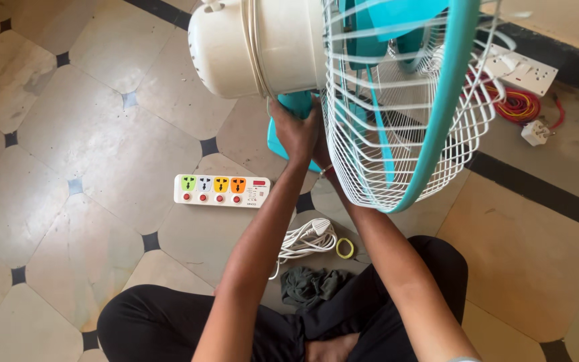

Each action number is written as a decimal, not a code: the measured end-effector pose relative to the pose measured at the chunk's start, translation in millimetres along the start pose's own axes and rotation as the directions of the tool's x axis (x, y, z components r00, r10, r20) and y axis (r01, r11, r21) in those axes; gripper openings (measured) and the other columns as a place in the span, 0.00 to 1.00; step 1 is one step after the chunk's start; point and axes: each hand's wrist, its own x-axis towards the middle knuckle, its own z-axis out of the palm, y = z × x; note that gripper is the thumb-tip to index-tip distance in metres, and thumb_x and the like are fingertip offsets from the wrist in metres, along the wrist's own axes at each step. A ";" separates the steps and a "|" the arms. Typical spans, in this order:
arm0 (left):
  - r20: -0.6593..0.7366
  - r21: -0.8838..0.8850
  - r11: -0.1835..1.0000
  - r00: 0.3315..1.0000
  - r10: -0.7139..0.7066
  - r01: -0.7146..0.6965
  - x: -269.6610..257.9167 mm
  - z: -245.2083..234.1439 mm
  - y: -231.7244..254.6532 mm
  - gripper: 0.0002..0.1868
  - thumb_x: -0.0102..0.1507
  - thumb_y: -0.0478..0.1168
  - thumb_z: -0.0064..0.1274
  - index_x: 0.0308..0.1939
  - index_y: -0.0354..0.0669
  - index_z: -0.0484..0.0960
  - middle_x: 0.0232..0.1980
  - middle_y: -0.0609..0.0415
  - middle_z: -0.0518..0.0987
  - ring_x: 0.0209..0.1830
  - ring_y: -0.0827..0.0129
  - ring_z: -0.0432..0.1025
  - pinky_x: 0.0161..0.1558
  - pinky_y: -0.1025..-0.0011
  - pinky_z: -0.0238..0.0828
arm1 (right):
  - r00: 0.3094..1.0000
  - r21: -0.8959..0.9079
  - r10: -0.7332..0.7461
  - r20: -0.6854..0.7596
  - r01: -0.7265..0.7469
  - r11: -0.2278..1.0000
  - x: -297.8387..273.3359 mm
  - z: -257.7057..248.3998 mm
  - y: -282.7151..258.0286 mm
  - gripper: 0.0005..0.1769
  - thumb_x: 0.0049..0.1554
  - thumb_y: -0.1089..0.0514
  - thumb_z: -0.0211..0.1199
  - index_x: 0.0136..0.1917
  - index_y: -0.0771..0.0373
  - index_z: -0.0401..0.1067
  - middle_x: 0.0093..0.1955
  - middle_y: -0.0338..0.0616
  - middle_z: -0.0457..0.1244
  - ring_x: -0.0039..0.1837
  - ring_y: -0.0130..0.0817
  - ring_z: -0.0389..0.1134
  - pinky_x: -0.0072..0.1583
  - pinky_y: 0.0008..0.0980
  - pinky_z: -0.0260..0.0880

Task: The person sits on the floor and uses a screwdriver to unscrew the casing of a white power strip. They then pick up a second power strip and repeatedly use the screwdriver to tighten or loosen screws on its back panel.

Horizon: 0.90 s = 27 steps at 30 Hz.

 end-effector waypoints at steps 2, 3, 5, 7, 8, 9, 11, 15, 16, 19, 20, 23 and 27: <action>-0.033 0.006 1.000 0.999 -0.016 0.016 4.8 11.1 -6.5 0.47 0.54 0.51 0.72 0.65 0.30 0.63 0.57 0.31 0.76 0.55 0.35 0.72 0.56 0.52 0.69 | 0.999 0.013 0.041 0.033 -0.041 0.999 -1.0 -7.2 4.6 0.37 0.58 0.47 0.70 0.76 0.60 0.62 0.73 0.54 0.62 0.75 0.51 0.62 0.73 0.44 0.63; -0.020 0.018 1.000 1.000 0.019 -0.018 5.4 13.8 -14.7 0.49 0.53 0.51 0.72 0.67 0.29 0.61 0.57 0.30 0.75 0.55 0.35 0.72 0.56 0.52 0.69 | 0.997 0.021 0.057 0.045 -0.058 0.998 -2.9 -11.5 5.9 0.37 0.58 0.47 0.70 0.75 0.60 0.63 0.73 0.53 0.62 0.75 0.50 0.62 0.73 0.43 0.63; 0.012 0.040 0.994 0.995 0.101 -0.101 15.8 15.4 -29.1 0.54 0.52 0.51 0.71 0.72 0.28 0.57 0.58 0.29 0.75 0.56 0.35 0.72 0.56 0.51 0.70 | 0.995 0.049 0.076 0.058 -0.079 0.996 -1.1 -17.0 5.4 0.36 0.58 0.47 0.70 0.74 0.59 0.64 0.73 0.52 0.63 0.74 0.49 0.63 0.72 0.43 0.64; 0.050 -0.005 0.983 0.982 0.182 -0.182 33.7 17.1 -38.4 0.53 0.53 0.50 0.70 0.72 0.28 0.58 0.59 0.29 0.75 0.57 0.36 0.72 0.56 0.52 0.70 | 0.993 0.068 0.097 0.071 -0.102 0.992 -0.6 -23.4 7.1 0.35 0.57 0.47 0.71 0.73 0.58 0.65 0.72 0.51 0.63 0.74 0.49 0.63 0.71 0.42 0.65; 0.074 -0.024 0.978 0.976 0.206 -0.205 40.5 16.8 -43.2 0.52 0.53 0.50 0.70 0.72 0.29 0.59 0.60 0.30 0.75 0.57 0.36 0.72 0.57 0.52 0.69 | 0.990 0.072 0.116 0.084 -0.123 0.990 -3.1 -28.1 9.4 0.34 0.57 0.47 0.71 0.73 0.58 0.65 0.72 0.51 0.63 0.74 0.48 0.63 0.71 0.42 0.65; 0.106 -0.058 0.974 0.969 0.223 -0.218 50.4 15.2 -46.8 0.51 0.54 0.50 0.70 0.72 0.29 0.59 0.60 0.30 0.74 0.58 0.36 0.71 0.57 0.51 0.69 | 0.988 0.079 0.125 0.095 -0.133 0.988 -0.7 -28.9 11.0 0.34 0.57 0.47 0.71 0.72 0.58 0.66 0.72 0.50 0.64 0.73 0.48 0.64 0.71 0.41 0.66; 0.202 -0.135 0.969 0.952 0.231 -0.206 63.4 3.3 -60.9 0.50 0.54 0.50 0.70 0.72 0.30 0.60 0.61 0.30 0.74 0.59 0.36 0.70 0.58 0.50 0.67 | 0.979 0.082 0.165 0.123 -0.175 0.981 -5.0 -27.6 10.7 0.33 0.57 0.47 0.71 0.71 0.57 0.67 0.71 0.49 0.64 0.73 0.47 0.64 0.70 0.41 0.67; 0.382 -0.264 0.961 0.906 0.180 -0.080 85.3 -38.0 -90.4 0.47 0.56 0.50 0.69 0.71 0.32 0.62 0.63 0.31 0.73 0.61 0.36 0.68 0.60 0.49 0.65 | 0.962 0.032 0.232 0.143 -0.239 0.971 8.3 -17.9 16.2 0.31 0.56 0.46 0.71 0.69 0.55 0.69 0.71 0.48 0.65 0.72 0.45 0.65 0.69 0.39 0.68; 0.396 -0.280 0.959 0.904 0.162 -0.049 90.1 -49.9 -97.5 0.46 0.56 0.50 0.68 0.71 0.33 0.63 0.63 0.31 0.72 0.62 0.36 0.68 0.61 0.49 0.64 | 0.970 -0.001 0.208 0.124 -0.210 0.978 12.7 -15.5 19.2 0.31 0.56 0.46 0.71 0.69 0.55 0.70 0.71 0.47 0.65 0.72 0.45 0.66 0.69 0.39 0.68; 0.408 -0.304 0.952 0.908 0.099 0.033 99.5 -80.7 -123.1 0.44 0.58 0.51 0.68 0.70 0.34 0.65 0.64 0.31 0.71 0.64 0.36 0.66 0.62 0.48 0.62 | 0.997 -0.102 0.040 0.058 -0.034 0.994 12.4 -10.3 24.7 0.30 0.53 0.48 0.75 0.66 0.54 0.72 0.70 0.47 0.65 0.72 0.44 0.65 0.67 0.38 0.69; 0.401 -0.314 0.948 0.912 0.092 0.043 103.3 -83.9 -130.4 0.43 0.58 0.51 0.68 0.70 0.35 0.65 0.65 0.31 0.71 0.64 0.36 0.66 0.62 0.47 0.61 | 0.998 -0.117 -0.001 0.067 0.009 0.993 12.1 -7.7 24.5 0.32 0.50 0.48 0.76 0.66 0.54 0.71 0.72 0.48 0.64 0.74 0.47 0.63 0.68 0.39 0.68; 0.351 -0.332 0.943 0.932 0.091 0.033 125.1 -69.7 -142.7 0.41 0.59 0.51 0.67 0.70 0.36 0.67 0.66 0.32 0.70 0.66 0.36 0.65 0.64 0.46 0.59 | 0.987 -0.150 -0.122 0.100 0.136 0.979 14.3 -3.9 21.0 0.43 0.41 0.46 0.81 0.67 0.56 0.69 0.74 0.55 0.57 0.77 0.56 0.56 0.69 0.45 0.65; 0.297 -0.325 0.945 0.944 0.146 -0.044 170.1 -40.3 -150.4 0.38 0.61 0.51 0.66 0.69 0.39 0.69 0.68 0.32 0.69 0.68 0.36 0.63 0.66 0.45 0.57 | 0.973 -0.256 -0.155 0.172 0.196 0.947 20.8 10.4 14.2 0.51 0.40 0.51 0.80 0.75 0.54 0.63 0.81 0.60 0.48 0.80 0.61 0.51 0.69 0.44 0.66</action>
